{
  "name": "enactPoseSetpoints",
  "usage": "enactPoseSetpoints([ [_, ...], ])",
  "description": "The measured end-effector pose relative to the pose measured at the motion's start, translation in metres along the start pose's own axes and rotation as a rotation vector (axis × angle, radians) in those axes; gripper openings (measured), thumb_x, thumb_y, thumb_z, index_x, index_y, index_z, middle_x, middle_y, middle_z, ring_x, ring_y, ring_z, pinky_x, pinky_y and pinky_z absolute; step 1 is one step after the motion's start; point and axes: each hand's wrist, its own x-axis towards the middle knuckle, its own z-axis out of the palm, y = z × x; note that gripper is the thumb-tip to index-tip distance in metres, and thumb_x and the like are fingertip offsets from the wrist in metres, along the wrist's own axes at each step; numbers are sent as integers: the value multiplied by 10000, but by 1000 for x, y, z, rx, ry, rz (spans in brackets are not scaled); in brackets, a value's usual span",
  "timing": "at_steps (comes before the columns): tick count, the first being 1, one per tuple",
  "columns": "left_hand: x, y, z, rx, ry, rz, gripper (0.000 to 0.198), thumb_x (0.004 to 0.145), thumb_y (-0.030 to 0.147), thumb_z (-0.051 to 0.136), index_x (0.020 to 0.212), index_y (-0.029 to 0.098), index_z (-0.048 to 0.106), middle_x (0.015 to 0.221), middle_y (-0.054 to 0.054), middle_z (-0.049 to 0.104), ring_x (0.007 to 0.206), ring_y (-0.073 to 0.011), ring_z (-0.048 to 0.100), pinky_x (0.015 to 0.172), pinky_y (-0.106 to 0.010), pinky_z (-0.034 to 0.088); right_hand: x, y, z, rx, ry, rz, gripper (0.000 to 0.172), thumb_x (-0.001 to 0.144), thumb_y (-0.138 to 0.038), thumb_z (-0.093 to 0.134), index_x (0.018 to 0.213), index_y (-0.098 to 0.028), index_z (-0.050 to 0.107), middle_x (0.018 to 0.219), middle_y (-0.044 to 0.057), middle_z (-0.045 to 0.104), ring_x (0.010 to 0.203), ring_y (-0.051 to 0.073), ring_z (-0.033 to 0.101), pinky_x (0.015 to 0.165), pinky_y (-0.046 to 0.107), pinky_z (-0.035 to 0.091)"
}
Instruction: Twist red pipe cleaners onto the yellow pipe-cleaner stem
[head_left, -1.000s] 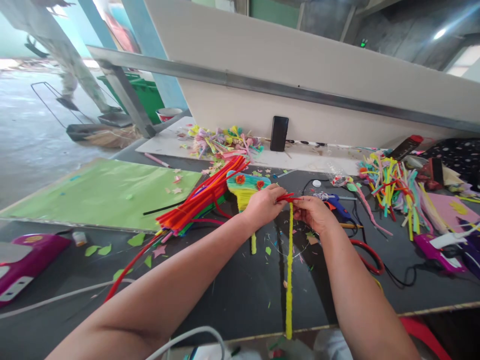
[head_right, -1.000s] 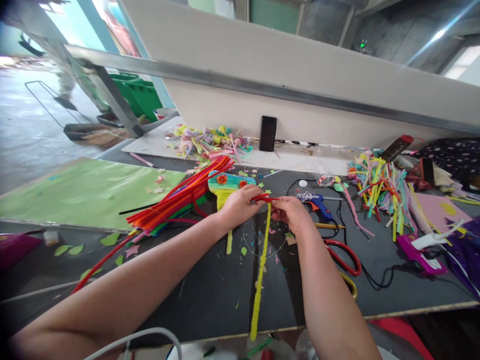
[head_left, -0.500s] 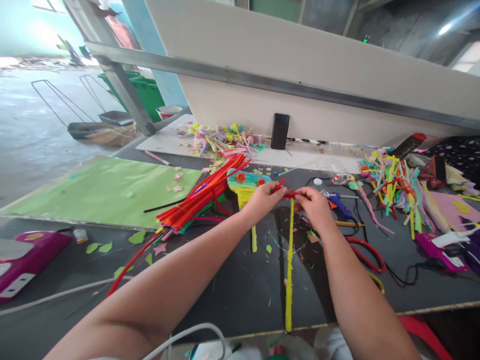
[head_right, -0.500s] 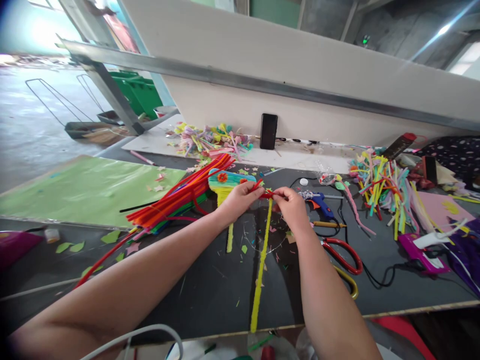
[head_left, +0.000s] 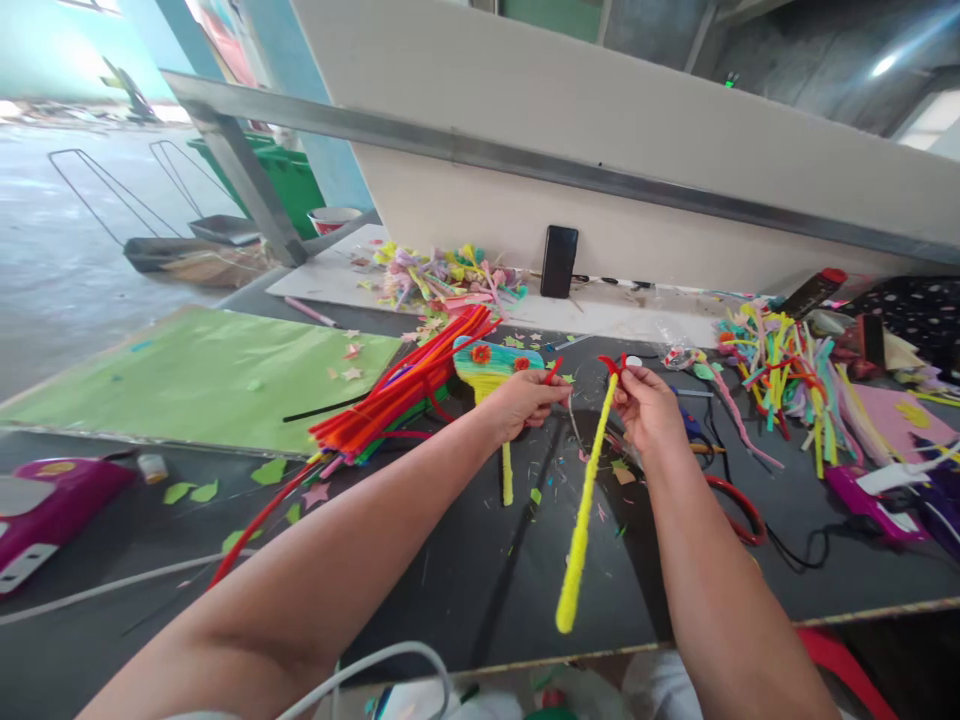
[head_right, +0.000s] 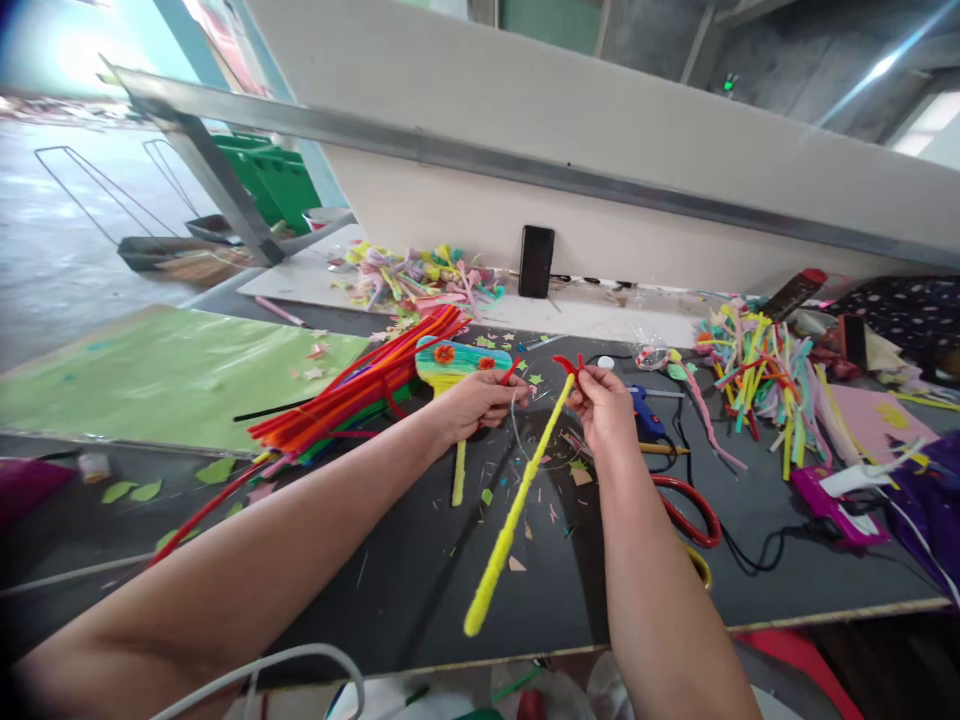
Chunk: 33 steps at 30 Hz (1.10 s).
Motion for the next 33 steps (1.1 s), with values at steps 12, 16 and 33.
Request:
enactPoseSetpoints([
  [12,-10,6,15,-53,-126,34,348,646,374,754,809,126,573,574,43,492,361,8,264,362,-178,112,-14,15,19,-119,-112,63,245,582,-236,773,772,-190,625,627,-47,614,450,66,506,458,209,427],
  [16,-10,3,19,-74,-110,47,318,666,367,736,809,132,576,551,48,471,353,9,231,359,-178,80,-16,16,23,-122,-125,42,222,596,-236,761,774,-197,634,619,-53,605,467,73,513,476,215,429],
  [33,-9,-3,23,-176,-51,67,275,654,305,746,742,130,552,579,28,512,335,18,239,342,-161,101,-17,17,25,-85,-159,-2,217,620,-224,751,810,-203,649,629,-58,571,482,63,483,511,222,438],
])
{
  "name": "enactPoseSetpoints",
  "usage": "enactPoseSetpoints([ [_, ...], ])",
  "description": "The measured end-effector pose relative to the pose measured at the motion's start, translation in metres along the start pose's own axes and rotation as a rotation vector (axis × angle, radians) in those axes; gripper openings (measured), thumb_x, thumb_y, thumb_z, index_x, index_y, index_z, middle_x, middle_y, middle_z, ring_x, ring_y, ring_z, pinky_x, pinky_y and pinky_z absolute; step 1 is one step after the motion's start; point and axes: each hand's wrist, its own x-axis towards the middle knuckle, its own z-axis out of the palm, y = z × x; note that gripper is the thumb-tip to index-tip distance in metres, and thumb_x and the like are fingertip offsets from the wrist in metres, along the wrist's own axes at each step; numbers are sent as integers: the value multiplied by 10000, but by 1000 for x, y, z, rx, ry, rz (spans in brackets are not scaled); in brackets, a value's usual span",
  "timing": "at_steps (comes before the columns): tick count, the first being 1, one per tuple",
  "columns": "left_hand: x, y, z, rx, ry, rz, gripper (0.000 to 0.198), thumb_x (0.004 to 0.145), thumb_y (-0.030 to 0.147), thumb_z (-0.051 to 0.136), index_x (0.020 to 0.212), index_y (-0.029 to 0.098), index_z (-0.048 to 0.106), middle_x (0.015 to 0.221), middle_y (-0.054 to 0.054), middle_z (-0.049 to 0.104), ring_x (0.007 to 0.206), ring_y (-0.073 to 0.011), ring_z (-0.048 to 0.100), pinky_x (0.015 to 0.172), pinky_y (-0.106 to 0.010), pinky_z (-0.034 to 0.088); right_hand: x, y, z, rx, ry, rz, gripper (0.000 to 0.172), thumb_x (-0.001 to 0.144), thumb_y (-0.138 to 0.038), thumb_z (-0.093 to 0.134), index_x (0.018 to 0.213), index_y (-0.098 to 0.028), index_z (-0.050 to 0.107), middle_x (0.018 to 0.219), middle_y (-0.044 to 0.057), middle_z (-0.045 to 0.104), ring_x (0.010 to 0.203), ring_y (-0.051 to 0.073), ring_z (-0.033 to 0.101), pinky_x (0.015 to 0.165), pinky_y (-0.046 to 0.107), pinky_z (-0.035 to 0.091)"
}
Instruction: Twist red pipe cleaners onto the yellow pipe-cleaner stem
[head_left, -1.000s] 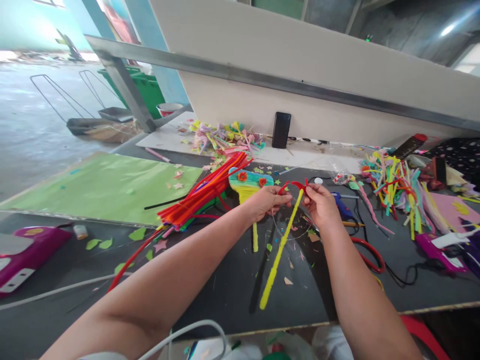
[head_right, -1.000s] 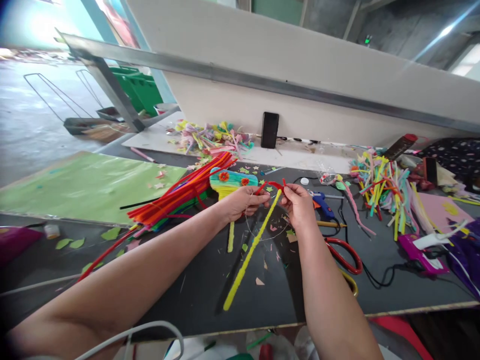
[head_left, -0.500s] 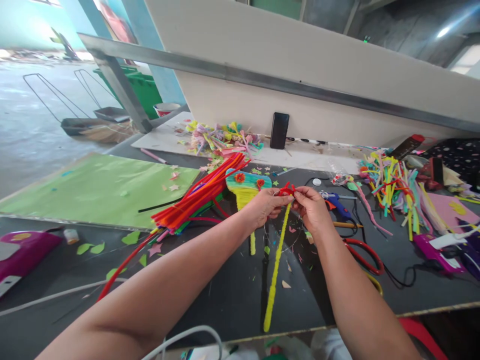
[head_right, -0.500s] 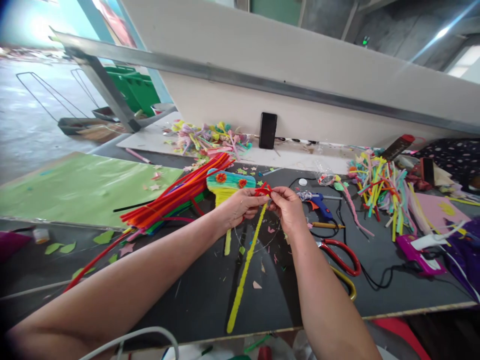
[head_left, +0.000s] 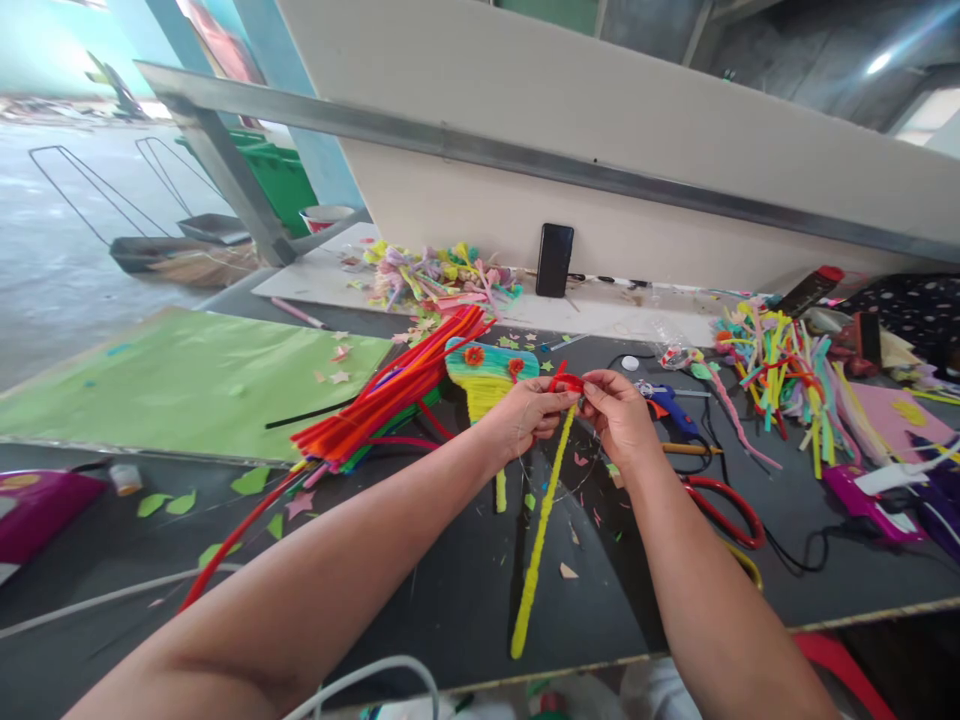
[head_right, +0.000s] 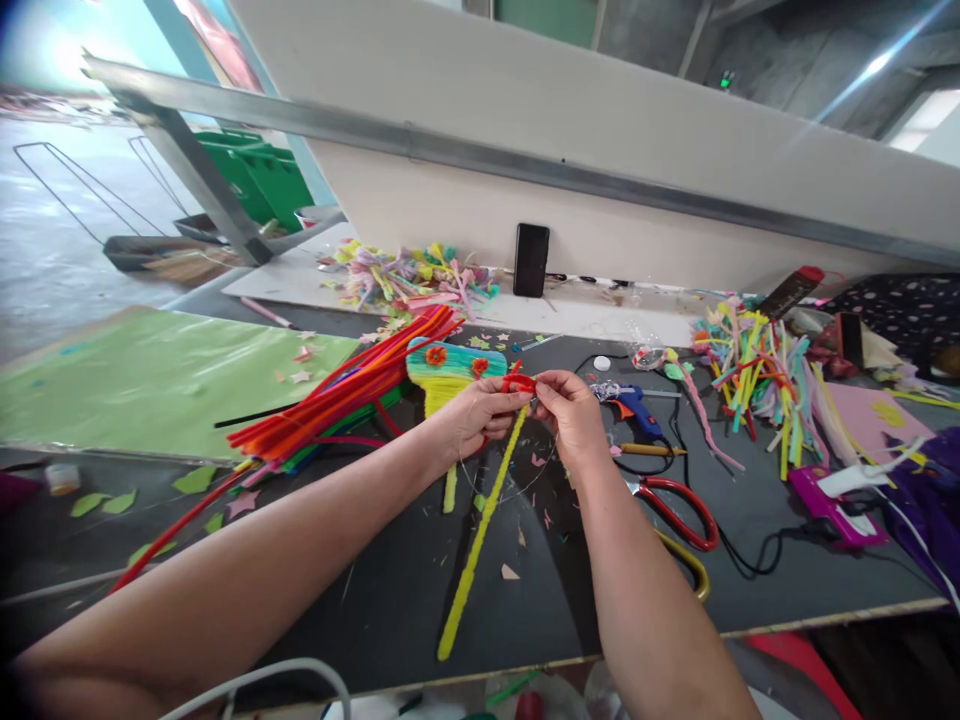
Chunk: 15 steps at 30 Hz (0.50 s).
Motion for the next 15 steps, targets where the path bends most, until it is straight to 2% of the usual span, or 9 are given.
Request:
enactPoseSetpoints([
  [3,0,-1,0,3,-15,-1,273,662,308,740,750,130,554,567,29,513,335,17,241,344,-161,101,2,2,-2,-48,-6,-2,246,630,-248,745,853,-196,655,631,-49,572,480,67,478,506,228,431],
  [10,2,-3,-5,24,-68,6,284,664,325,735,764,133,550,548,29,528,331,14,245,349,-166,103,3,7,-5,-282,11,-81,171,695,-317,691,783,-176,655,564,-33,576,456,89,479,460,227,369],
  [15,2,-3,-3,27,-46,55,284,674,333,728,755,134,542,490,75,398,329,8,234,349,-173,96,2,5,-5,-393,29,-114,189,706,-368,676,771,-192,651,527,-39,552,453,100,475,460,232,357],
])
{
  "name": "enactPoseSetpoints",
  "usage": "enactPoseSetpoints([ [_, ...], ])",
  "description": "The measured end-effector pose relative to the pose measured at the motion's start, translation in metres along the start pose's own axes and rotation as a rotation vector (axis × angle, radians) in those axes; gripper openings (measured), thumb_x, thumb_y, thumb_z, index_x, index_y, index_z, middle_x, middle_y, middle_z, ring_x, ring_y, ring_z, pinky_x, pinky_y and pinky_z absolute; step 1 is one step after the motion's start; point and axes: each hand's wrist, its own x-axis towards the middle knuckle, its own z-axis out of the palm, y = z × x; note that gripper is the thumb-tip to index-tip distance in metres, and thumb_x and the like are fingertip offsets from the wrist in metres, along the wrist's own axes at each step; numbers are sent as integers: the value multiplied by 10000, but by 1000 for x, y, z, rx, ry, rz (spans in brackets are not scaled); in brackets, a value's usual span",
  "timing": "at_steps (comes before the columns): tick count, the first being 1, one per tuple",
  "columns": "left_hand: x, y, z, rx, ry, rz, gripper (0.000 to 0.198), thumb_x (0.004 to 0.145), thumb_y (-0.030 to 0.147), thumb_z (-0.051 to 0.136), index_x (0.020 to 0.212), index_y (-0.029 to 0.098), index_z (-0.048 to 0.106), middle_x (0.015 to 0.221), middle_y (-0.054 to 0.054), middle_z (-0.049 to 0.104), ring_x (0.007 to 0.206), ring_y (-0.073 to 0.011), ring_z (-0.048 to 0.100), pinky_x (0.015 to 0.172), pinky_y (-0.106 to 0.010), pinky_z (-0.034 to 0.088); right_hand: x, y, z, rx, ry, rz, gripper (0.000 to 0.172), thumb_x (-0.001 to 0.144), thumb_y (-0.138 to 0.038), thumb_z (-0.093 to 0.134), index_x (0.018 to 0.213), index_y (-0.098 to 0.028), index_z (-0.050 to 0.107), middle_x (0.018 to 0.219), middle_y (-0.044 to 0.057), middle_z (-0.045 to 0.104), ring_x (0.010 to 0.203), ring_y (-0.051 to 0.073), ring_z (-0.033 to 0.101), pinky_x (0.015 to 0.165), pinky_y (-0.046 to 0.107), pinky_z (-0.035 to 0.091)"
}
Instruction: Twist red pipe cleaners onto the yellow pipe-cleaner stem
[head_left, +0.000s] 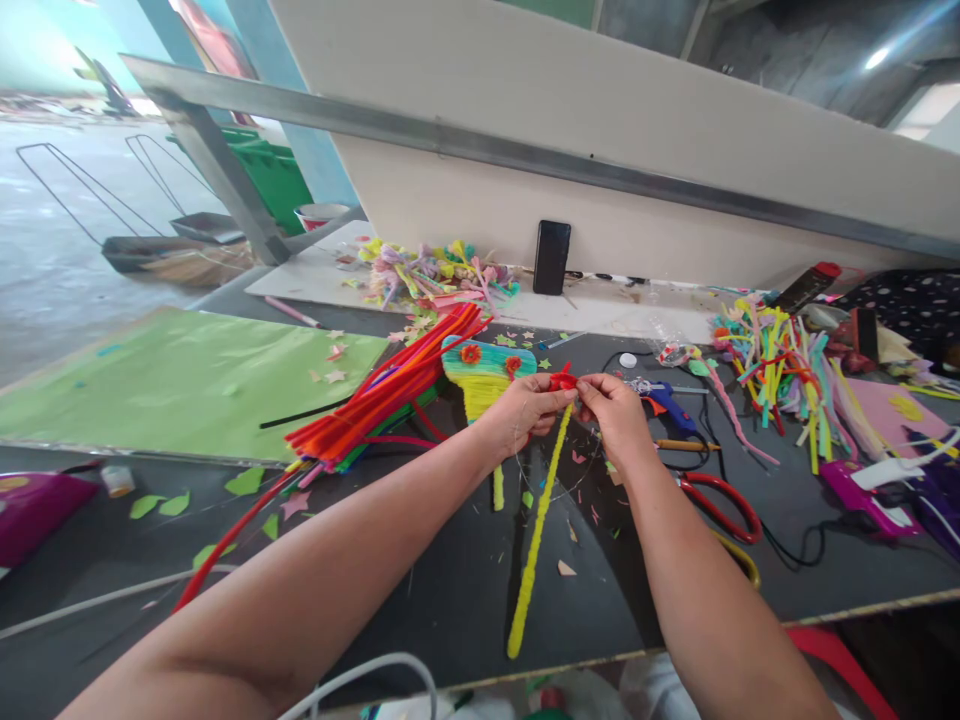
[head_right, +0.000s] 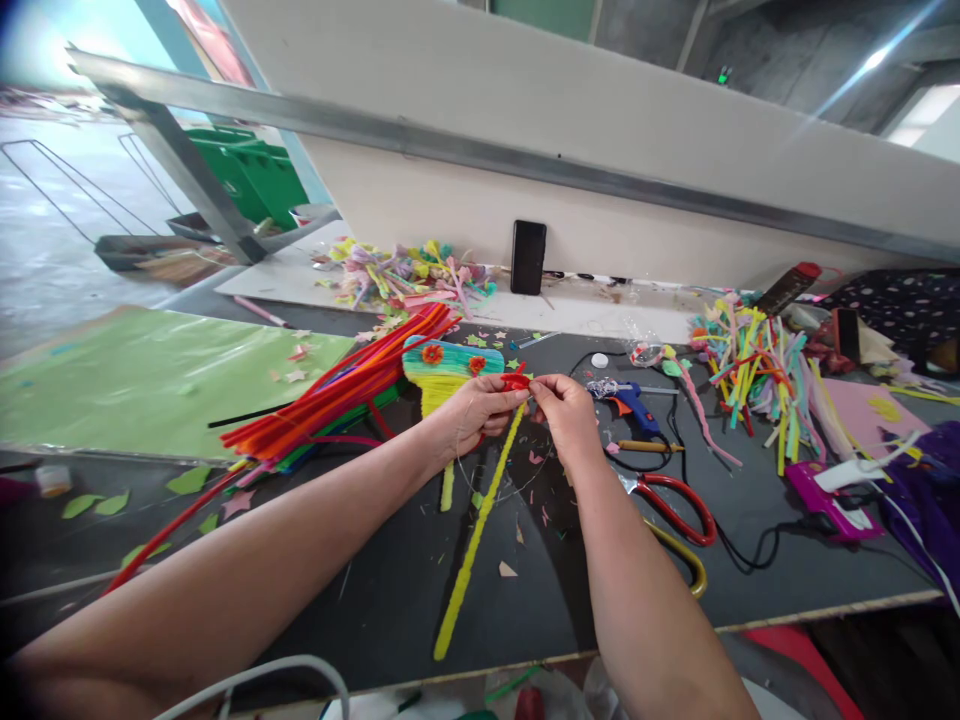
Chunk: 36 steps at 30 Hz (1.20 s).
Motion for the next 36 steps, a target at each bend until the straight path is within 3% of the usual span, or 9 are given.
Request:
enactPoseSetpoints([
  [5,-1,0,4,0,119,59,319,639,342,751,753,149,524,490,89,364,331,4,246,348,-175,117,0,0,-1,49,-9,36,193,683,-380,692,731,-198,647,519,-42,540,440,93,450,452,230,337],
  [13,-3,1,10,69,181,116,281,664,327,715,730,148,508,473,90,357,337,-5,262,351,-180,139,-1,1,0,100,-32,42,181,681,-353,703,743,-194,640,540,-47,532,434,81,433,437,222,340],
  [25,-1,5,2,39,231,98,250,670,323,698,704,139,533,395,95,333,309,-12,230,348,-181,129,0,-8,-6,290,-138,222,270,674,-357,710,883,-191,669,708,-13,635,483,87,509,529,269,469],
  [36,0,2,1,47,198,114,270,668,341,705,738,126,557,429,81,389,318,-6,242,345,-179,125,2,-4,-8,220,-93,282,271,613,-308,752,812,-161,641,602,-24,613,404,69,486,440,231,441],
])
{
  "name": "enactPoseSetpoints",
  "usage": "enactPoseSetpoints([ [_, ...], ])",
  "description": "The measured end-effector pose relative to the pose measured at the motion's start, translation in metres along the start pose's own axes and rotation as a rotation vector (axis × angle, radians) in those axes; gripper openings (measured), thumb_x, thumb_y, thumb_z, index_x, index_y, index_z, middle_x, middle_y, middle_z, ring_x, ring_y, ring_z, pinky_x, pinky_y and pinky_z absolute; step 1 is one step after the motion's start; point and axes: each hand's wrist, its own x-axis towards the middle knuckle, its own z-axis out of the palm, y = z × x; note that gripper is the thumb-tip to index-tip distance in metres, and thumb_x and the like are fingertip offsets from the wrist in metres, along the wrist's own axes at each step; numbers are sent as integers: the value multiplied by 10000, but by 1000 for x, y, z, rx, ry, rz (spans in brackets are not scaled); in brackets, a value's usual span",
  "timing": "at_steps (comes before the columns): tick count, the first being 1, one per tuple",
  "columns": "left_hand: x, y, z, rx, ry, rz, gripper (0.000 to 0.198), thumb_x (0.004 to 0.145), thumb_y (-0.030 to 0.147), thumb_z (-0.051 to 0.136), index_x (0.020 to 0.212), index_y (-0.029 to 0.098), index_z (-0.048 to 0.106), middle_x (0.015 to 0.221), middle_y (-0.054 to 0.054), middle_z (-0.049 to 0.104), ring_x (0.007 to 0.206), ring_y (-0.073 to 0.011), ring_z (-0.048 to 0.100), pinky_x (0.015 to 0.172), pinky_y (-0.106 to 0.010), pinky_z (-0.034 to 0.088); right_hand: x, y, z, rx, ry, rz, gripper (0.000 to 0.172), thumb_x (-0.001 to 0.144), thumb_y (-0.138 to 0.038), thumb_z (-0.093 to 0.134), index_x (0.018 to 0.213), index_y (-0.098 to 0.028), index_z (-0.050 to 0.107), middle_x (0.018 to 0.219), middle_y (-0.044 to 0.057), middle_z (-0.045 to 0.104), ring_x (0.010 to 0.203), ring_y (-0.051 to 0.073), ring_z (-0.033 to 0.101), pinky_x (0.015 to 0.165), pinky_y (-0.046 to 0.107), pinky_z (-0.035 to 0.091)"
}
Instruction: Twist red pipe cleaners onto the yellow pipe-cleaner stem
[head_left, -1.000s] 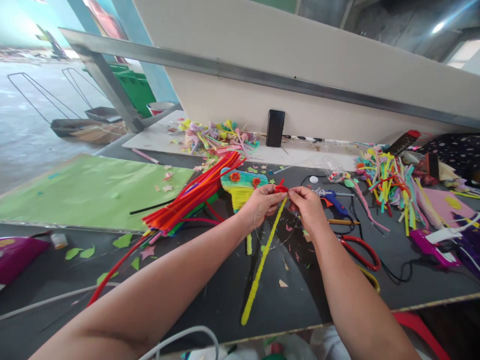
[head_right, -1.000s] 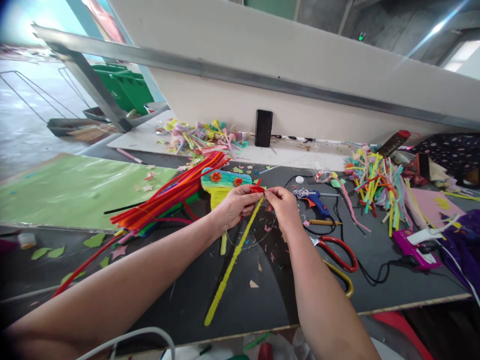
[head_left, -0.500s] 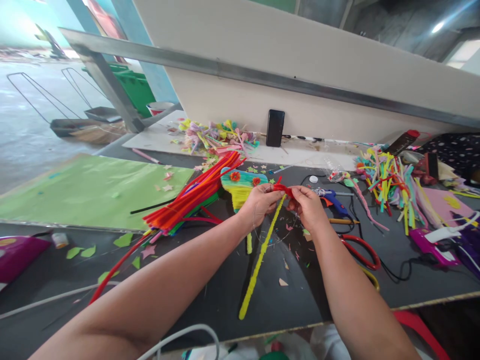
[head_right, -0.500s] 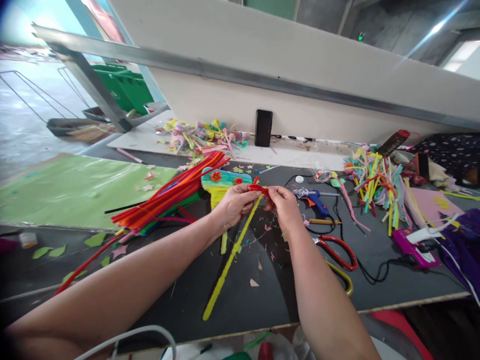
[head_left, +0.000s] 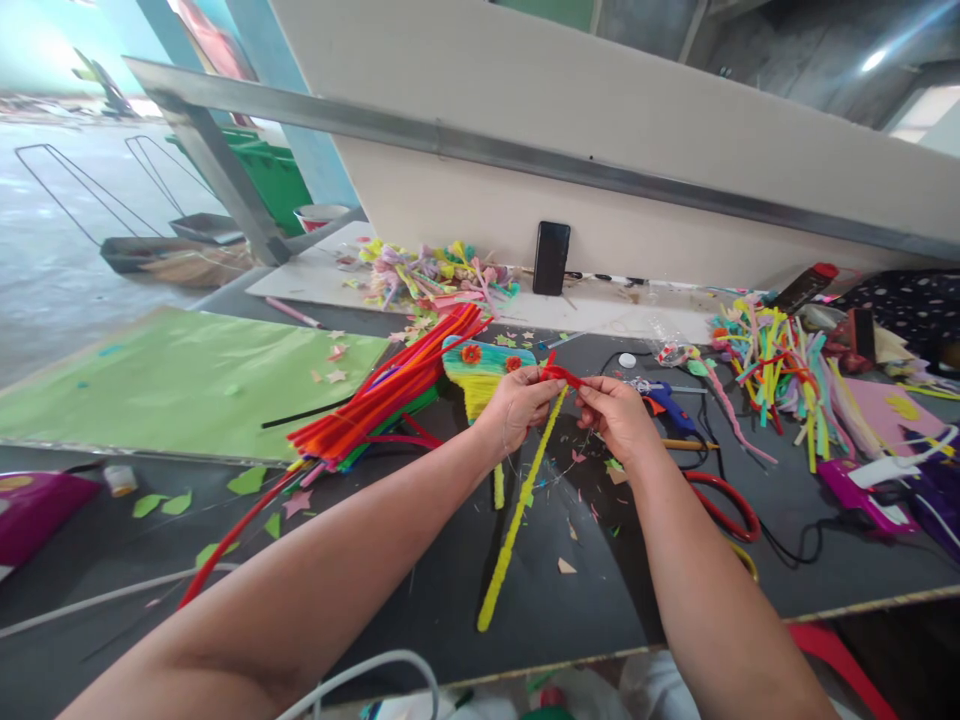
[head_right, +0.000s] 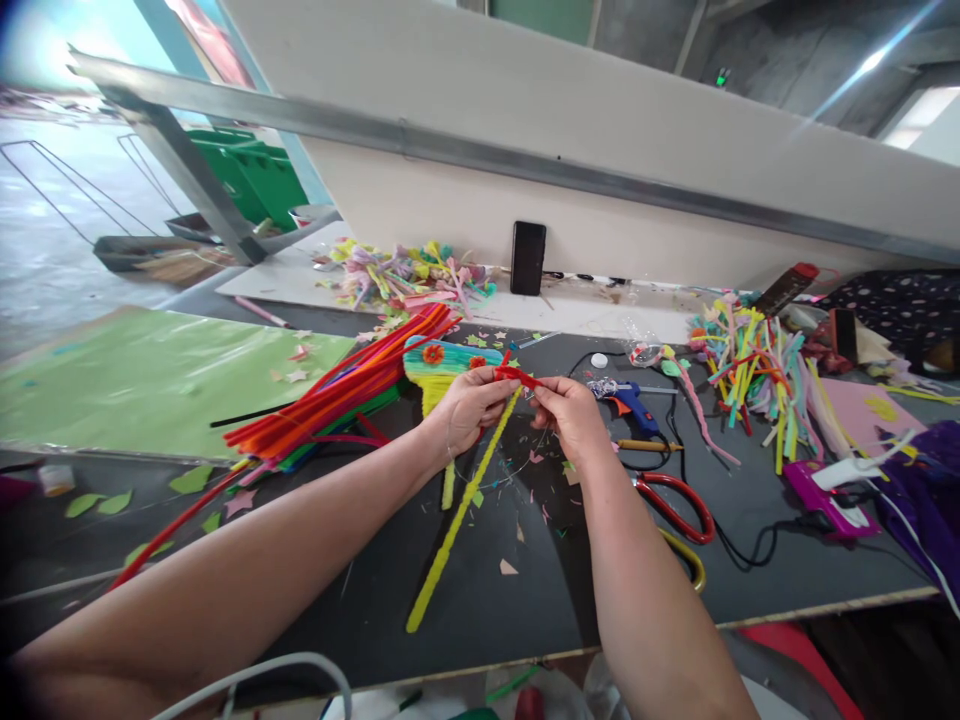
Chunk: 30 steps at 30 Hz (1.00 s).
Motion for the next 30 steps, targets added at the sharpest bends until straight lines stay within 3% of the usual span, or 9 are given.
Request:
enactPoseSetpoints([
  [5,0,-1,0,1,-19,-17,280,669,353,713,731,133,551,416,94,349,311,-7,235,343,-182,116,-2,-3,2,10,-31,-3,247,620,-306,750,758,-162,606,560,-44,559,378,50,420,357,189,346],
  [10,0,-4,0,-29,-31,-64,314,641,371,741,719,139,544,428,88,358,318,-4,233,340,-169,115,-4,-7,0,130,-107,105,250,603,-264,766,711,-154,569,539,-55,508,362,15,319,328,149,206],
  [13,-1,-2,-1,-54,-104,-151,315,654,383,733,732,129,563,463,68,412,325,1,228,334,-163,115,-2,-9,-5,209,-126,167,237,606,-240,763,712,-153,570,549,-54,500,367,8,288,324,141,168],
  [18,-1,1,-4,-65,-280,-265,305,667,350,731,805,111,601,689,-18,592,350,23,262,341,-154,114,0,-10,-10,256,-106,155,226,602,-219,760,688,-152,561,545,-57,498,374,10,294,323,137,175],
  [30,-1,-4,-6,-41,-278,-284,288,664,302,742,828,99,620,659,-18,592,352,21,283,355,-155,112,-4,-15,-6,150,-68,125,248,609,-235,763,731,-154,563,574,-44,539,390,25,371,342,147,236],
])
